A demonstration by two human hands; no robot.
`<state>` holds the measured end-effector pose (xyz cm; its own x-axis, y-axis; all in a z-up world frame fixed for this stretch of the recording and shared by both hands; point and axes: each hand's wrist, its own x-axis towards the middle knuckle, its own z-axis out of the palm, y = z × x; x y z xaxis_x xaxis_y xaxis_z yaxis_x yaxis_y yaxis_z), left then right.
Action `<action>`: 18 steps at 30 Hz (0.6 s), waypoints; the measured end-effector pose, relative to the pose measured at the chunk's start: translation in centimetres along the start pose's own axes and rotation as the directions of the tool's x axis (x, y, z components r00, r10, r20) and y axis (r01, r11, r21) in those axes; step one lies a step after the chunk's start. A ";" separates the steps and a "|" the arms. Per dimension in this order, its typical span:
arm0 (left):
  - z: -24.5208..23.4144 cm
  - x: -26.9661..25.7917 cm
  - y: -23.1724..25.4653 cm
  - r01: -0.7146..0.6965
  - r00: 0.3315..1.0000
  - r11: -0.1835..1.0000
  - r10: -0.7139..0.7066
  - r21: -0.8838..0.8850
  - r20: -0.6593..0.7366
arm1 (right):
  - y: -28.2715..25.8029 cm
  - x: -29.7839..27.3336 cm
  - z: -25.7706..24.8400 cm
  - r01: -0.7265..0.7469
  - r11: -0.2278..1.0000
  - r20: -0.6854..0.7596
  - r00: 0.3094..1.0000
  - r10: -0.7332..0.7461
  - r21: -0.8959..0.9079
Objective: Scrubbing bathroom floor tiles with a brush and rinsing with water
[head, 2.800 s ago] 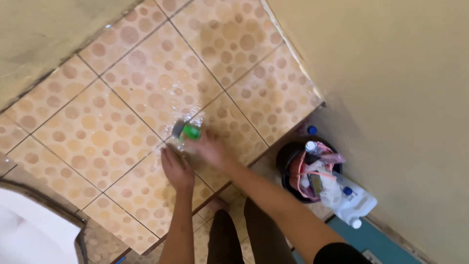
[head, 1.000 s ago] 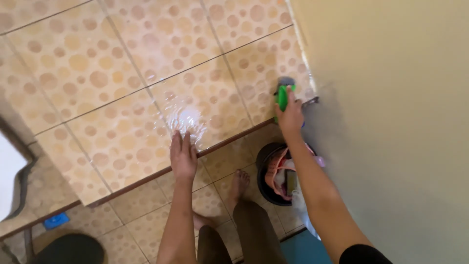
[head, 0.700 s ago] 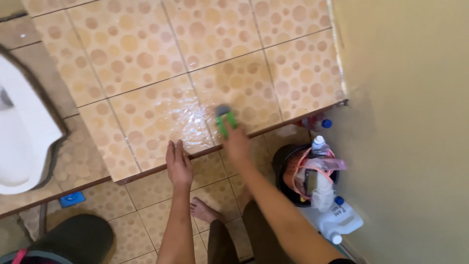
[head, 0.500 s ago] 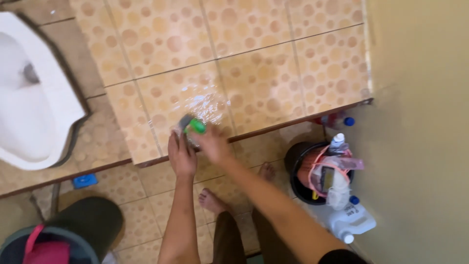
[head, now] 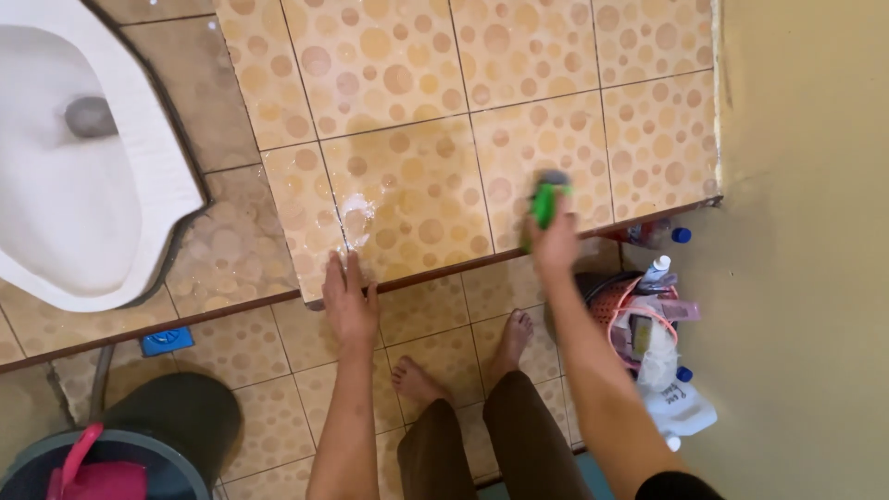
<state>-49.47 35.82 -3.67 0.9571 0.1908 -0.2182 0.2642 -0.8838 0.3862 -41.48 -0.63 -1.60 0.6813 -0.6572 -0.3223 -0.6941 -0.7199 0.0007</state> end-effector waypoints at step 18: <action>-2.3 0.6 -6.4 0.139 0.926 0.900 -0.266 -0.412 -0.268 | -24.6 -11.5 4.1 0.742 0.662 0.194 0.638 -0.745 0.106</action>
<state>-50.26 42.56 -4.17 0.8480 0.5260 -0.0644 0.4200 -0.5930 0.6870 -33.23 25.54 -1.80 0.9068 0.1607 -0.3898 0.0208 -0.9405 -0.3393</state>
